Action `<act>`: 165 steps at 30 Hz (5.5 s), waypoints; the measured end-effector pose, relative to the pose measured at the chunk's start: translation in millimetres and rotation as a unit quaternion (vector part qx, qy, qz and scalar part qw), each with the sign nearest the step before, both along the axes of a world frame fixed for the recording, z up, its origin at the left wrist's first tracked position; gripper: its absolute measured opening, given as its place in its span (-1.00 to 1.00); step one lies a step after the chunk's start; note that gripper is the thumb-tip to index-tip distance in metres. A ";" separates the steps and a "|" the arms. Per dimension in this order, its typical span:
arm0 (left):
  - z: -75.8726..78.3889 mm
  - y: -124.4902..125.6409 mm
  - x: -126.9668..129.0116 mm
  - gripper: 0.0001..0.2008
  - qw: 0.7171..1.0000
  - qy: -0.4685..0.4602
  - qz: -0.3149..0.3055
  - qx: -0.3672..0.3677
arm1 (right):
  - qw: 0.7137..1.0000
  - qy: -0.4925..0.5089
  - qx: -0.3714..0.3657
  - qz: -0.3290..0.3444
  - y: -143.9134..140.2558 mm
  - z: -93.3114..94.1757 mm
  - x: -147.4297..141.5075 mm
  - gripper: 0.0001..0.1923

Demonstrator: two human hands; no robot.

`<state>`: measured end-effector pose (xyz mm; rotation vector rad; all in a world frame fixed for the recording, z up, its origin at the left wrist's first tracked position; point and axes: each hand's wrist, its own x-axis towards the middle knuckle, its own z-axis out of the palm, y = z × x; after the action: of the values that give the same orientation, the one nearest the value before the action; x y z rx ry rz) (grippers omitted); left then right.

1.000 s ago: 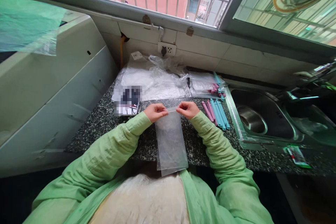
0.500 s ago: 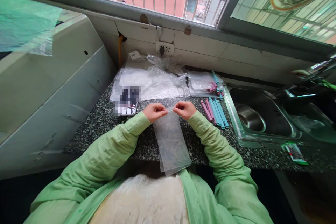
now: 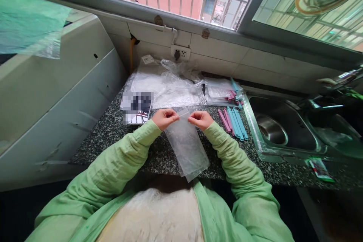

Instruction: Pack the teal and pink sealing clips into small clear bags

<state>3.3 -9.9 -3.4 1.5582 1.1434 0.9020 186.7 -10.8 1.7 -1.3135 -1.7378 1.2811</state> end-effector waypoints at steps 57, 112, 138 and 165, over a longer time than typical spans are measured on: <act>-1.3 2.8 -3.4 -0.86 0.993 0.016 0.101 0.053 | 0.987 -0.082 0.136 -0.034 6.2 -7.4 2.3 -0.65; 6.2 8.6 -15.4 -0.82 0.985 -0.114 0.131 0.000 | 0.995 -0.088 0.038 -0.003 12.8 -14.6 30.8 -0.61; 0.1 2.5 -10.6 -0.81 0.964 0.021 0.172 0.203 | 0.996 -0.084 -0.009 0.015 13.2 -5.7 44.4 -0.61; 0.8 3.2 -12.0 -0.83 0.963 0.012 0.179 0.203 | 0.990 -0.112 0.064 -0.049 16.4 -27.2 45.2 -0.68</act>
<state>-8.7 -6.7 -2.6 1.7138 1.3432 1.4343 231.9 5.6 -25.5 -1.4949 -1.8483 0.9816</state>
